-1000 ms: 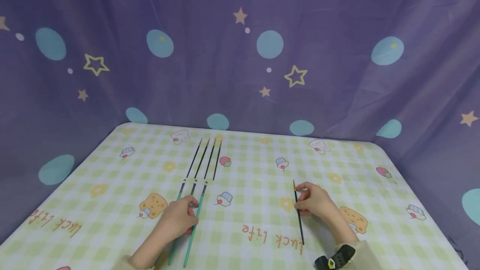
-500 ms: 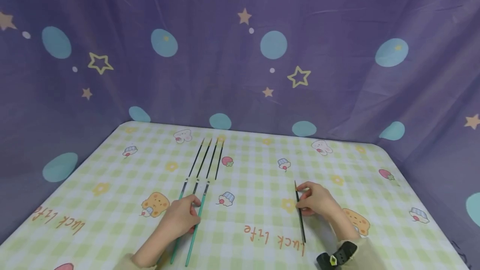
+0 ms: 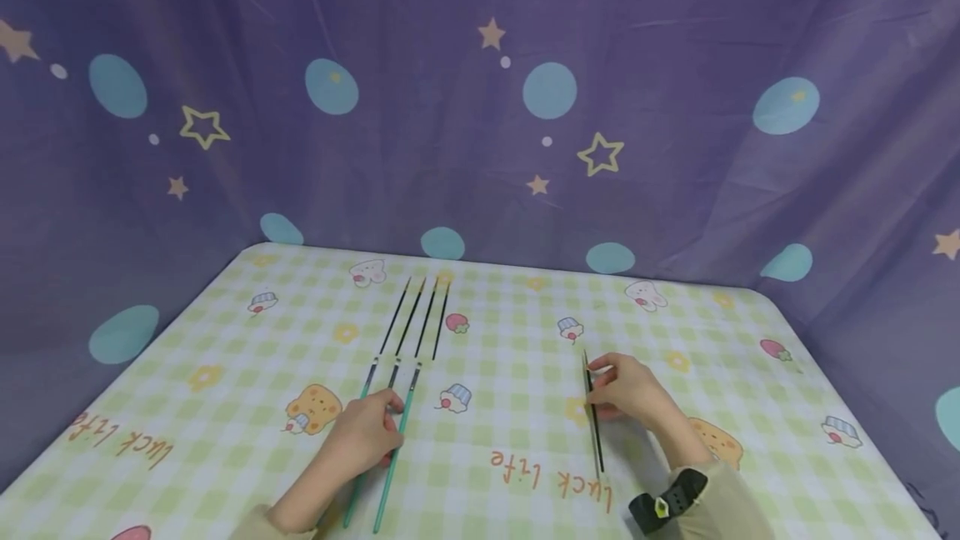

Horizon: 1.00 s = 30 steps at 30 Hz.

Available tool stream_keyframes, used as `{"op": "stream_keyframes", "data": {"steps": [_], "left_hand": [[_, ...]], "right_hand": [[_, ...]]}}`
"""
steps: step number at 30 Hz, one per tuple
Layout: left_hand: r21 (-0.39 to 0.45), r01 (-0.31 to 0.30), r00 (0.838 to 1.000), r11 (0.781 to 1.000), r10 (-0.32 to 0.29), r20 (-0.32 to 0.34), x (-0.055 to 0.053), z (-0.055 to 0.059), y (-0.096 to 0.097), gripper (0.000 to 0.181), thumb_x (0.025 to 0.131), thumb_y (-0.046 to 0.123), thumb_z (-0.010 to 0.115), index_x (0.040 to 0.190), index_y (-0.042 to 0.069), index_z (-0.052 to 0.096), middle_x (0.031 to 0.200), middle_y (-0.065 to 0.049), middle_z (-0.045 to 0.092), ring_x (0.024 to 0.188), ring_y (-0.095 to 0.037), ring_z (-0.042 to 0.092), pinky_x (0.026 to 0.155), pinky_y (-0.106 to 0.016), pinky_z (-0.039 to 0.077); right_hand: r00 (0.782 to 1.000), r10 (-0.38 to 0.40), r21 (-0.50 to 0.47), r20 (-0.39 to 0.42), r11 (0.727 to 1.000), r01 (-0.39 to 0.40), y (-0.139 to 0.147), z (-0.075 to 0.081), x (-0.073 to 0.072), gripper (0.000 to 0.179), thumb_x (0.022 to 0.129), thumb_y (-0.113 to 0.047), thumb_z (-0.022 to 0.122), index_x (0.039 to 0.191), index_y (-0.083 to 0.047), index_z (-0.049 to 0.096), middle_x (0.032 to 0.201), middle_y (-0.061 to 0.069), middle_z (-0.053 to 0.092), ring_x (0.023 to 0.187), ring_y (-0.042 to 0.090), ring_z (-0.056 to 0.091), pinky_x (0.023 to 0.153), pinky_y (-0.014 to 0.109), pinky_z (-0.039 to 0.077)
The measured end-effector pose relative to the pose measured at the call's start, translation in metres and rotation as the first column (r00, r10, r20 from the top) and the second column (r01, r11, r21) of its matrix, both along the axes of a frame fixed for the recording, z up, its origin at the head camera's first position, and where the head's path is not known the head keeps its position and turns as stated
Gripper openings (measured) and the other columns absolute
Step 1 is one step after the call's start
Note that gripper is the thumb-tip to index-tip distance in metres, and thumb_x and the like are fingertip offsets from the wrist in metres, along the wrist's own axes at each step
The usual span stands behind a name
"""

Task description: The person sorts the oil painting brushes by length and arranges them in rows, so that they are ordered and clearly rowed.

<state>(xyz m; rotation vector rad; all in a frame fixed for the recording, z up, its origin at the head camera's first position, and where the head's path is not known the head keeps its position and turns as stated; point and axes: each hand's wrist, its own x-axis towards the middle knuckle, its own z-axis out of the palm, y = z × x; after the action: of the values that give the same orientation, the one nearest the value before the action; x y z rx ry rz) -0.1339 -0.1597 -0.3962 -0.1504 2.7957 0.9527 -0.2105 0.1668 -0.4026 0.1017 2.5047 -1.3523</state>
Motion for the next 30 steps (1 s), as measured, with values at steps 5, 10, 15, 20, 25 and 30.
{"op": "stream_keyframes", "data": {"steps": [5,10,15,20,25,30], "left_hand": [[0.007,-0.002,1.000,1.000,0.002,-0.001,-0.001,-0.001,0.000,0.030,0.073,-0.001,0.062,0.103,0.001,0.058,0.064,-0.001,0.052,0.045,-0.012,0.052,0.045,-0.024,0.040],[0.000,-0.010,1.000,1.000,0.010,0.011,-0.003,-0.002,0.000,0.030,0.074,0.000,0.062,0.103,0.002,0.058,0.064,-0.001,0.053,0.045,-0.012,0.052,0.045,-0.024,0.040],[0.016,-0.009,1.000,1.000,0.008,0.015,-0.003,-0.002,0.000,0.030,0.074,0.000,0.061,0.103,0.002,0.058,0.065,-0.001,0.052,0.046,-0.012,0.052,0.045,-0.024,0.041],[0.005,-0.008,1.000,1.000,0.008,0.022,-0.003,-0.002,0.000,0.030,0.073,0.000,0.061,0.103,0.002,0.058,0.064,-0.001,0.053,0.046,-0.012,0.052,0.046,-0.024,0.040],[0.003,-0.015,0.999,1.000,0.015,0.044,-0.003,-0.002,0.000,0.030,0.074,0.001,0.061,0.103,0.003,0.058,0.063,-0.001,0.053,0.046,-0.013,0.051,0.047,-0.025,0.038],[0.006,-0.010,0.999,1.000,0.010,0.038,-0.003,-0.002,-0.001,0.029,0.074,0.001,0.061,0.103,0.003,0.058,0.062,-0.001,0.053,0.046,-0.012,0.051,0.047,-0.025,0.037]], "right_hand": [[1.000,0.001,-0.067,-0.022,0.998,-0.002,-0.009,-0.002,-0.009,0.045,0.071,0.006,0.068,0.114,0.004,0.053,0.084,0.011,0.054,0.062,0.017,0.059,0.058,0.032,0.055],[0.999,-0.014,-0.138,-0.030,0.990,0.010,-0.024,-0.010,-0.019,0.043,0.072,0.008,0.066,0.113,0.004,0.053,0.083,0.011,0.054,0.061,0.017,0.059,0.057,0.032,0.055],[0.999,-0.032,-0.207,-0.041,0.978,0.023,-0.041,-0.015,-0.027,0.043,0.072,0.011,0.064,0.113,0.006,0.053,0.083,0.012,0.054,0.062,0.016,0.058,0.057,0.032,0.055],[0.998,-0.023,-0.222,-0.062,0.975,0.009,-0.058,-0.021,-0.036,0.043,0.074,0.010,0.064,0.115,0.004,0.054,0.087,0.014,0.056,0.066,0.017,0.059,0.059,0.032,0.056],[0.997,-0.008,-0.242,-0.071,0.970,-0.009,-0.073,-0.022,-0.045,0.040,0.074,0.009,0.065,0.113,0.003,0.055,0.088,0.015,0.058,0.068,0.019,0.061,0.060,0.031,0.056],[0.996,0.016,-0.279,-0.082,0.960,-0.039,-0.090,-0.014,-0.054,0.038,0.076,0.007,0.064,0.113,0.003,0.054,0.086,0.013,0.057,0.064,0.019,0.062,0.060,0.031,0.056]]}}
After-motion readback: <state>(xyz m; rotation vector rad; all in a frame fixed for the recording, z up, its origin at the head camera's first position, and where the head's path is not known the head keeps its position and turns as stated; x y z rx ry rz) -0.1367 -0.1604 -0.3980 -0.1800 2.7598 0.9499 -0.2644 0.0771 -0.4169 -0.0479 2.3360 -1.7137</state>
